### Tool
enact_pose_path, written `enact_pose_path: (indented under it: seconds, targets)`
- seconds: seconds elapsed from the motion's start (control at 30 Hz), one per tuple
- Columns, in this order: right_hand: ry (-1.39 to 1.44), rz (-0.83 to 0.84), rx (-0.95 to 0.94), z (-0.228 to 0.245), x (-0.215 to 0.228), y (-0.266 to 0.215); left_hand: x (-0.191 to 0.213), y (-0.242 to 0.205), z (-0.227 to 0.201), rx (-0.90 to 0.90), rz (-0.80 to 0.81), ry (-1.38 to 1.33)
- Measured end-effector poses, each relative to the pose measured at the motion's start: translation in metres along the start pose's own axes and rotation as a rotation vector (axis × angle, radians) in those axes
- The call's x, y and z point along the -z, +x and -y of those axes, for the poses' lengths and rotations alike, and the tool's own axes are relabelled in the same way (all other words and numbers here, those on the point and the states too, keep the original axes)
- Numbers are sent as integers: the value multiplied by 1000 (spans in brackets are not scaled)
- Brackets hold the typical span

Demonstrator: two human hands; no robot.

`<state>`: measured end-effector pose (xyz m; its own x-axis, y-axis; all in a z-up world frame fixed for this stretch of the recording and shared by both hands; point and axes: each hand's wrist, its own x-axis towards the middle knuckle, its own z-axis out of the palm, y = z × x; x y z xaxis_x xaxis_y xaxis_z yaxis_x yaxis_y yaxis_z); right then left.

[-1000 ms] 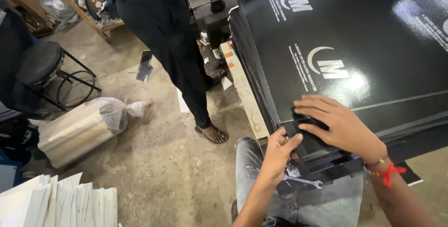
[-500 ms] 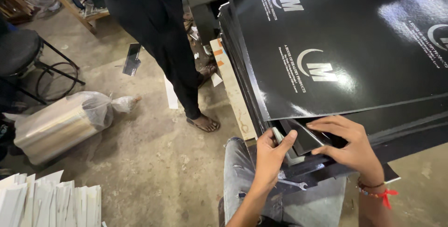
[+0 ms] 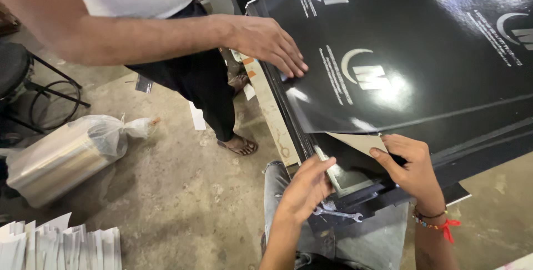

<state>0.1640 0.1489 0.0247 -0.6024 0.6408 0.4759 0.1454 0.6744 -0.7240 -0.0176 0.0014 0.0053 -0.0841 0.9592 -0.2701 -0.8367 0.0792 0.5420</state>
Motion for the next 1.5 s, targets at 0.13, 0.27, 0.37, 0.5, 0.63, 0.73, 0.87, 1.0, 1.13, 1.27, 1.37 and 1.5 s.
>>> enact_pose_path:
  seconds: [0.13,0.27,0.37,0.5,0.63,0.73,0.87,1.0,1.13,1.27,1.37,1.5]
  targets:
    - [-1,24,-14,5,2,3,12,3,3,-30,68,-71]
    - [19,32,-26,5,3,1,9,1,6,-46,62,-89]
    - [82,24,-34,5,2,-1,8,-1,6,-54,57,-72]
    - [122,32,-143,2,2,-4,9,-2,11,-90,67,-20]
    - [200,40,-173,2,4,-4,3,-9,8,-74,91,6]
    - [191,46,-170,1,5,-4,-3,-14,7,-74,107,25]
    - [156,-26,-134,7,8,2,-6,-15,10,-87,89,35]
    - [-23,-336,72,34,9,10,-2,-12,12,-81,55,-2]
    - [-246,-371,417,63,17,33,3,-8,19,-112,31,-5]
    - [-269,104,386,78,-5,50,8,-5,24,-135,14,42]
    - [-292,301,377,77,-17,50,13,-3,29,-115,-60,160]
    - [-198,270,383,68,-14,40,18,0,37,-178,-96,378]
